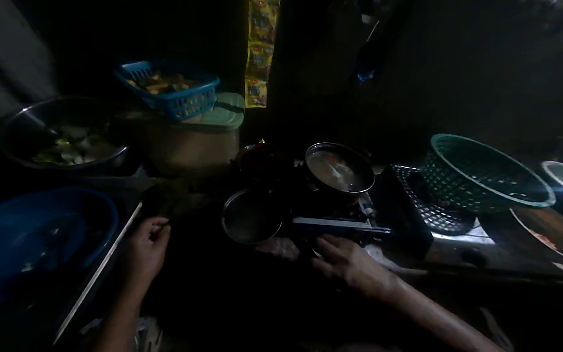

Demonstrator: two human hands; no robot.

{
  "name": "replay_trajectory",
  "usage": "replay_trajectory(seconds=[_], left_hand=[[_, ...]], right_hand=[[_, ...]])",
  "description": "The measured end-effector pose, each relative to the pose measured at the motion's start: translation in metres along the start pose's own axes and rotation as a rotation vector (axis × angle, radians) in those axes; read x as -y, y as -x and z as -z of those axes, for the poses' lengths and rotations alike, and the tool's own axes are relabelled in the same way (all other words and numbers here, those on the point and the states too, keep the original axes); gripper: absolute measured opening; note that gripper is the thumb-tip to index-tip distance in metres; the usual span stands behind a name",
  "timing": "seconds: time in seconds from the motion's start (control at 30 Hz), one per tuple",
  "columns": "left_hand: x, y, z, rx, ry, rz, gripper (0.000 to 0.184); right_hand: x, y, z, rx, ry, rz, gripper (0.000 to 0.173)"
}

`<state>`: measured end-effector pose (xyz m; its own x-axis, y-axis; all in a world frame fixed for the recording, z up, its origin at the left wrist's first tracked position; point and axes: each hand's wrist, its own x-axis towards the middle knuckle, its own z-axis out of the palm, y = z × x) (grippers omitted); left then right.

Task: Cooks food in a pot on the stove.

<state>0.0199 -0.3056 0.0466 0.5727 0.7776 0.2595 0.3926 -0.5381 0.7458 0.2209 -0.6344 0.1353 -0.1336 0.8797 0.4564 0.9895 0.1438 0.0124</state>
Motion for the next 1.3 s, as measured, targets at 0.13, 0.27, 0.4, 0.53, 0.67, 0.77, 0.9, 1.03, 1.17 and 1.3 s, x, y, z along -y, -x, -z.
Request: replay_trajectory(seconds=[0.13,0.27,0.4,0.53,0.67,0.77,0.9,1.03,1.17,1.3], left_hand=[[-0.005,0.000,-0.003,-0.015,0.001,-0.034,0.026],[-0.004,0.000,-0.009,-0.036,0.021,-0.077,0.025],[-0.005,0.001,-0.014,-0.028,0.013,-0.067,0.025],[-0.009,0.002,-0.018,-0.028,-0.003,-0.047,0.024],[-0.012,0.004,-0.023,-0.026,0.013,-0.040,0.023],[-0.011,0.006,-0.024,-0.036,0.018,-0.034,0.023],[-0.008,0.009,-0.023,-0.038,0.010,-0.025,0.023],[-0.004,0.010,-0.021,-0.030,-0.013,-0.005,0.023],[-0.003,0.011,-0.022,-0.033,0.009,-0.016,0.023],[-0.001,0.009,-0.024,-0.022,0.029,-0.021,0.024]], right_hand=[[-0.002,0.008,0.041,-0.217,0.013,-0.135,0.006],[-0.033,0.028,0.076,-0.398,0.050,-0.355,0.011],[-0.070,0.045,0.084,-0.407,0.104,-0.527,0.017],[-0.098,0.051,0.070,-0.386,0.040,-0.649,0.016],[-0.116,0.049,0.062,-0.391,-0.094,-0.868,0.013],[-0.123,0.045,0.064,-0.482,-0.262,-1.003,0.013],[-0.138,0.054,0.060,-0.743,-0.648,-1.058,0.008],[-0.147,0.065,0.065,-0.808,-0.761,-1.141,0.015],[-0.147,0.062,0.081,-0.757,-0.685,-1.162,0.015],[-0.143,0.054,0.095,-0.740,-0.674,-1.134,0.017]])
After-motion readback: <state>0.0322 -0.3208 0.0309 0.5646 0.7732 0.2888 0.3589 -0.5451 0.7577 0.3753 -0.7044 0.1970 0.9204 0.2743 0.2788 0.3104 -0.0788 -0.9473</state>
